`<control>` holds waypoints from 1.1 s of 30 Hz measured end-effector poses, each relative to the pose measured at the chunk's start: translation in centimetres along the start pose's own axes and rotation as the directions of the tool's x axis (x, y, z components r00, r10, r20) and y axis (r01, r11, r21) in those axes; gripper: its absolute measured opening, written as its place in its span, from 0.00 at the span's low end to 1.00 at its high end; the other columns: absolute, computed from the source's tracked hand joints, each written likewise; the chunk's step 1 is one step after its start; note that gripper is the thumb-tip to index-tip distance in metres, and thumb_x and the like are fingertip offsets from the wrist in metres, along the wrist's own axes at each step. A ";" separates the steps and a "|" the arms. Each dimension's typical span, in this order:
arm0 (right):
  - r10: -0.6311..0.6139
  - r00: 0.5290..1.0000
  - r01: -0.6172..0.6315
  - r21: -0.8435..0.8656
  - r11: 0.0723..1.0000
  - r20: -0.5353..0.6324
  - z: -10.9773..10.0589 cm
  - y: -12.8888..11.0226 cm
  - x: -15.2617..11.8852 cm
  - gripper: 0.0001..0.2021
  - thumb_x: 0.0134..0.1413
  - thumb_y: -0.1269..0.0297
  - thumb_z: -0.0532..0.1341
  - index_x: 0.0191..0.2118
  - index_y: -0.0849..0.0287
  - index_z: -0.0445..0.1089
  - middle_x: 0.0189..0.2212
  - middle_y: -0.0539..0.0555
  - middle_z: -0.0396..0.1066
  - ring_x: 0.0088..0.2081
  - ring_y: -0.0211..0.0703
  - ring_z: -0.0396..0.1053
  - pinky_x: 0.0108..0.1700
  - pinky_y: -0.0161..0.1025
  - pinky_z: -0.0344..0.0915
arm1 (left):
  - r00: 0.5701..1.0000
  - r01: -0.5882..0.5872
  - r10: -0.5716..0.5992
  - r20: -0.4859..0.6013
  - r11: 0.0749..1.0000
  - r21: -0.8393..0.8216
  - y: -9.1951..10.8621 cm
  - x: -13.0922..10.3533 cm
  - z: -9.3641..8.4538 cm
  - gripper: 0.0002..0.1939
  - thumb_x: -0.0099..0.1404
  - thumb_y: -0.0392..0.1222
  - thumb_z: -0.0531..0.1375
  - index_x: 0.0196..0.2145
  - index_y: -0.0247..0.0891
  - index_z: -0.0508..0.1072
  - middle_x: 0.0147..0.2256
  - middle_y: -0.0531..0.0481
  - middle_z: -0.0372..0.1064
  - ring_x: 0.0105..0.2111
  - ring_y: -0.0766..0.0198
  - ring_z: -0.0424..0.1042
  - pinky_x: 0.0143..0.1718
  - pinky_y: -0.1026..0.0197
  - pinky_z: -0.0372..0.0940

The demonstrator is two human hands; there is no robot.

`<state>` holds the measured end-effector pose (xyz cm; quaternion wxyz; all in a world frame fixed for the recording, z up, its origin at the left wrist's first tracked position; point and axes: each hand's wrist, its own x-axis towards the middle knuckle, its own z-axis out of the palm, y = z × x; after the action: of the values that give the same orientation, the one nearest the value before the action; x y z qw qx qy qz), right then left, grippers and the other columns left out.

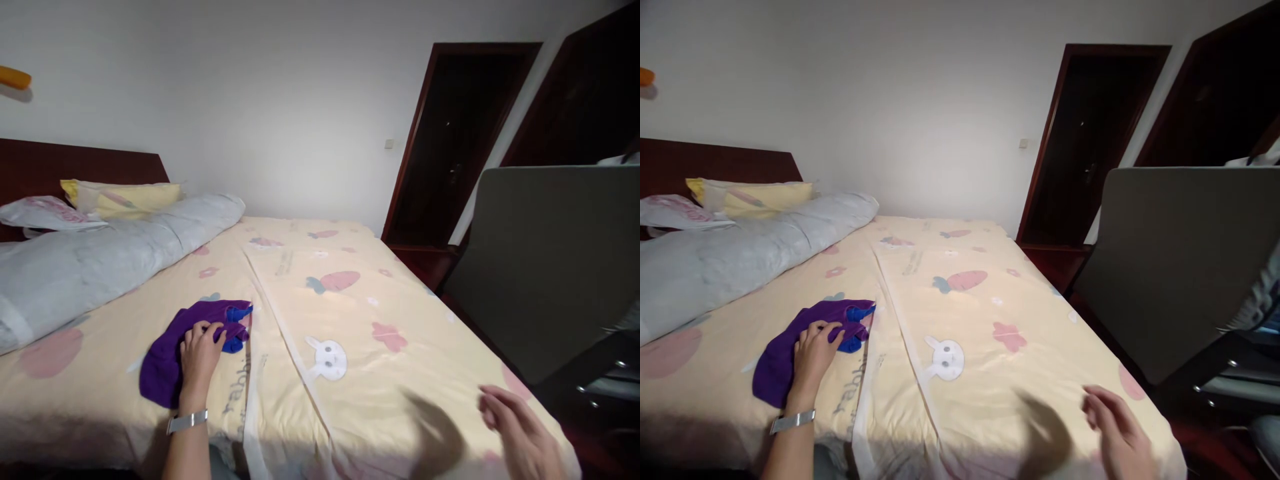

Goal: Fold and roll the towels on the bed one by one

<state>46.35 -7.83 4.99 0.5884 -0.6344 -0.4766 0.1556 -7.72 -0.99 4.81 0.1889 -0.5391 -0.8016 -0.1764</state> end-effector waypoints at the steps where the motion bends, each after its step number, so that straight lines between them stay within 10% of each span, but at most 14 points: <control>1: -0.009 0.999 0.005 0.085 0.996 0.053 2.2 -0.5 0.6 0.15 0.54 0.44 0.63 0.33 0.51 0.73 0.24 0.56 0.68 0.25 0.47 0.65 0.27 0.45 0.65 | 1.000 -0.004 0.004 0.009 1.000 -0.005 0.0 0.1 0.0 0.15 0.71 0.44 0.53 0.45 0.44 0.79 0.49 0.42 0.69 0.44 0.51 0.67 0.39 0.55 0.58; 6: -0.141 0.901 0.042 0.242 0.969 0.410 13.0 -2.3 1.3 0.20 0.55 0.43 0.62 0.36 0.59 0.73 0.23 0.52 0.67 0.25 0.44 0.64 0.29 0.40 0.63 | 1.000 0.001 -0.001 -0.016 1.000 0.026 -0.2 0.4 0.4 0.16 0.71 0.44 0.52 0.47 0.42 0.78 0.49 0.42 0.72 0.45 0.50 0.67 0.40 0.55 0.57; 10: -0.145 0.844 0.040 0.209 0.977 0.517 16.6 -0.8 -0.6 0.21 0.60 0.44 0.58 0.38 0.59 0.73 0.22 0.50 0.67 0.27 0.44 0.65 0.30 0.39 0.61 | 0.998 -0.013 0.011 0.064 0.999 0.041 -0.4 1.3 0.8 0.22 0.73 0.51 0.49 0.55 0.42 0.74 0.46 0.39 0.76 0.43 0.47 0.71 0.39 0.54 0.56; 16: -0.097 0.826 -0.002 0.174 0.985 0.555 16.9 0.4 -1.7 0.21 0.62 0.44 0.57 0.38 0.59 0.72 0.22 0.50 0.67 0.27 0.45 0.66 0.30 0.38 0.60 | 0.951 0.201 -0.209 0.226 0.978 0.057 0.7 3.1 1.8 0.31 0.68 0.64 0.48 0.42 0.35 0.78 0.30 0.35 0.79 0.35 0.44 0.77 0.40 0.51 0.56; 23: -0.133 0.797 0.058 0.144 0.988 0.590 16.2 0.8 -1.8 0.20 0.63 0.46 0.56 0.38 0.60 0.72 0.23 0.50 0.68 0.26 0.44 0.66 0.31 0.38 0.60 | 0.972 0.169 -0.177 0.152 0.984 0.061 0.9 2.8 1.1 0.24 0.71 0.51 0.45 0.41 0.35 0.76 0.28 0.37 0.78 0.32 0.47 0.77 0.39 0.52 0.58; 27: -0.119 0.813 0.040 0.150 0.988 0.569 15.9 0.7 -1.6 0.21 0.63 0.45 0.56 0.39 0.60 0.73 0.22 0.50 0.67 0.26 0.44 0.65 0.30 0.38 0.59 | 0.978 0.137 -0.170 -0.118 0.960 -0.244 2.4 2.4 -2.3 0.23 0.72 0.53 0.45 0.34 0.37 0.73 0.30 0.40 0.77 0.32 0.52 0.75 0.39 0.57 0.59; 30: -0.114 0.780 -0.041 0.232 0.972 0.615 15.8 -0.8 -1.9 0.21 0.61 0.44 0.58 0.39 0.61 0.74 0.24 0.52 0.70 0.28 0.45 0.67 0.32 0.39 0.62 | 0.980 0.065 -0.159 -0.122 0.827 -0.558 6.6 0.1 -6.4 0.21 0.71 0.55 0.47 0.32 0.41 0.71 0.28 0.47 0.75 0.31 0.58 0.71 0.35 0.61 0.59; 33: -0.189 0.624 -0.192 0.384 0.903 0.758 15.5 -3.1 -2.5 0.22 0.59 0.46 0.63 0.48 0.59 0.74 0.38 0.58 0.75 0.40 0.50 0.72 0.42 0.42 0.67 | 0.966 -0.132 0.256 0.040 0.618 -0.775 12.3 -4.4 -9.9 0.20 0.69 0.56 0.52 0.25 0.44 0.70 0.23 0.51 0.70 0.26 0.59 0.67 0.32 0.61 0.58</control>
<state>32.07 -0.96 2.83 0.4472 -0.3580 -0.6368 0.5161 6.36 -4.95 12.14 -0.0986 -0.6630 -0.5996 -0.4373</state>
